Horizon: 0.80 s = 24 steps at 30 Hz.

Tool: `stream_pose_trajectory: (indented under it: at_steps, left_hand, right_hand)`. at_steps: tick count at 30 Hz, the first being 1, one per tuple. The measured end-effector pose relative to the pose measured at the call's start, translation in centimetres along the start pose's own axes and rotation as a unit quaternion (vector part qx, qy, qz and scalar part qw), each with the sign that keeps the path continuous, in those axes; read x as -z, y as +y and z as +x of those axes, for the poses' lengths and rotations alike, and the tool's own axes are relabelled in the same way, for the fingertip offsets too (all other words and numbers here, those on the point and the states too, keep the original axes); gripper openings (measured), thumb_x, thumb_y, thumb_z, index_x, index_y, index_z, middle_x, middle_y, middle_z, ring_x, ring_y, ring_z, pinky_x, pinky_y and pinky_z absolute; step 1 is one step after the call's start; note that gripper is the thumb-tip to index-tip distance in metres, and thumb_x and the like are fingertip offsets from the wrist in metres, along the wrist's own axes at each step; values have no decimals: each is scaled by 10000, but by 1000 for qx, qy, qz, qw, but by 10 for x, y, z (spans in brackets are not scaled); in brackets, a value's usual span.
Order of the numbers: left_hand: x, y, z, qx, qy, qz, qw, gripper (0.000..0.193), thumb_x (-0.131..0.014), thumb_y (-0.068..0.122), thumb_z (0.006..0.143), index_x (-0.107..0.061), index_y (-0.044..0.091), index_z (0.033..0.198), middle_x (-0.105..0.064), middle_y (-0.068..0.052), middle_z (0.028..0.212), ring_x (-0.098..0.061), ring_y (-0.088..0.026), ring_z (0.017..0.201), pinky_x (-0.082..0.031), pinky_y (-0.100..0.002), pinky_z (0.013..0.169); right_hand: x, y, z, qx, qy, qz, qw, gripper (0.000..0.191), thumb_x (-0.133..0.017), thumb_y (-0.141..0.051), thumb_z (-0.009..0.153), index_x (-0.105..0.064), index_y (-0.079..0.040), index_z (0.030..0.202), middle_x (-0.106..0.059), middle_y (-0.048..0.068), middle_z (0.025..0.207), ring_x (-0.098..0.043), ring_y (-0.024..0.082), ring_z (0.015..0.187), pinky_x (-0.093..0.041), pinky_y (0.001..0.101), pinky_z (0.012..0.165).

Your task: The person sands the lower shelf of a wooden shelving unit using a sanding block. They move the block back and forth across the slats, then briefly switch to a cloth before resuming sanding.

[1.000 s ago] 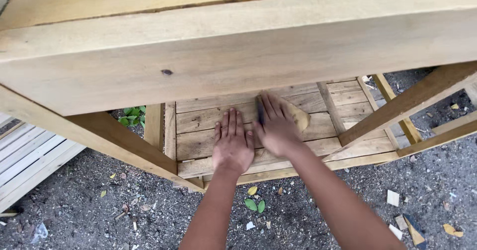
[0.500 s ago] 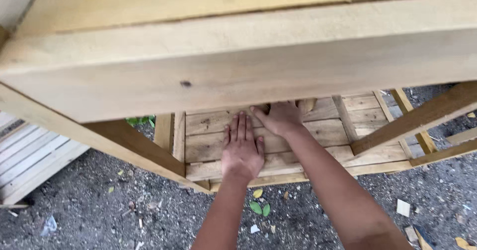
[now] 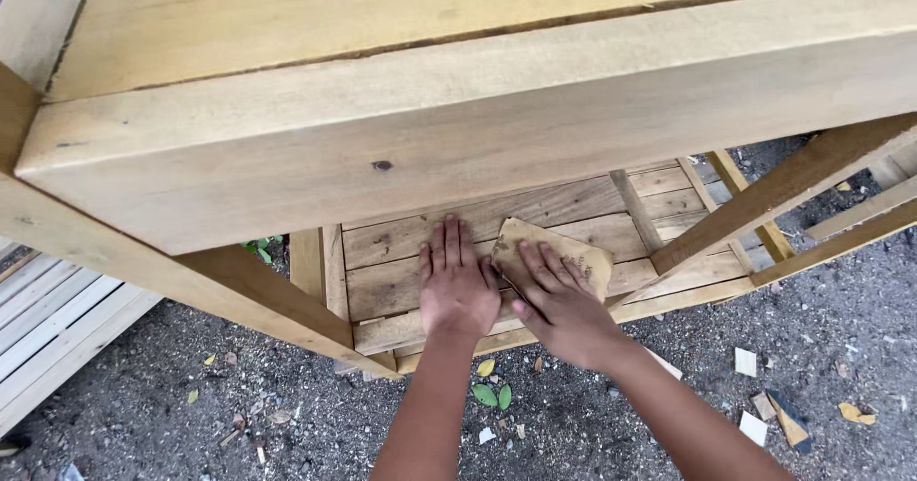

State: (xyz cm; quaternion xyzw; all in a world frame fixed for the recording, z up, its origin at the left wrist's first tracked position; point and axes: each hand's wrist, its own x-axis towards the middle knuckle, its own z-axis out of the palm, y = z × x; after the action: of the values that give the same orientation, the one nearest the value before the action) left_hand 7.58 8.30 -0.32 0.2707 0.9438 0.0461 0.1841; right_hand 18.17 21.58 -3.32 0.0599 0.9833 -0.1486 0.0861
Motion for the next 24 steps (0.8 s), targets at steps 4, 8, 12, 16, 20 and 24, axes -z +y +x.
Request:
stream_pose_trajectory:
  at_steps: [4, 8, 12, 16, 20, 24]
  left_hand:
    - [0, 0, -1, 2, -22, 7, 1000, 689, -162, 392, 1041, 43, 57, 1607, 108, -88, 1704, 101, -238, 1563, 27, -401, 1258]
    - [-2, 0, -1, 10, 1, -10, 1000, 693, -170, 391, 1029, 35, 74, 1609, 98, -64, 1704, 86, -223, 1562, 14, -385, 1256]
    - [-4, -2, 1, 14, 27, -3, 1000, 699, -195, 394, 1029, -1, 70, 1617, 73, -67, 1711, 68, -233, 1570, 7, -388, 1260]
    - [-5, -4, 3, 16, 29, -12, 999, 672, -193, 391, 1026, -6, 151, 1625, 74, -52, 1708, 69, -235, 1566, 13, -401, 1255]
    - [-9, 0, 5, 50, 13, 8, 999, 636, -184, 406, 1036, -13, 246, 1628, 77, -21, 1709, 74, -241, 1565, 32, -445, 1258]
    - [-11, 0, 6, 85, 76, -16, 993, 632, -206, 387, 1038, -66, 232, 1634, 17, 21, 1716, 35, -224, 1575, 21, -476, 1258]
  right_hand:
    - [10, -3, 46, -123, -40, -55, 990, 829, -235, -679, 960, -1, -262, 1637, 13, 29, 1696, 14, 289, 1542, -9, 523, 1226]
    - [26, 10, 115, -147, 12, -34, 988, 693, -210, -524, 1025, -127, -241, 1652, -86, 38, 1719, -51, 295, 1590, -60, 515, 1276]
    - [23, 4, 97, -25, 48, -151, 987, 684, -230, -458, 1047, -157, -57, 1597, -34, 145, 1701, 38, 346, 1560, 4, 470, 1258]
    - [4, -2, 16, 68, 44, -23, 996, 739, -279, -453, 1022, -118, -1, 1583, 11, 175, 1716, 38, 319, 1563, -16, 481, 1213]
    - [2, 5, 25, 51, 40, -80, 995, 688, -270, -467, 1025, -174, -119, 1611, -58, 100, 1701, -40, 284, 1562, -44, 475, 1239]
    - [21, 7, 104, -9, 33, -43, 998, 668, -249, -464, 1032, -167, -152, 1617, -40, 57, 1705, -6, 297, 1568, -21, 489, 1253]
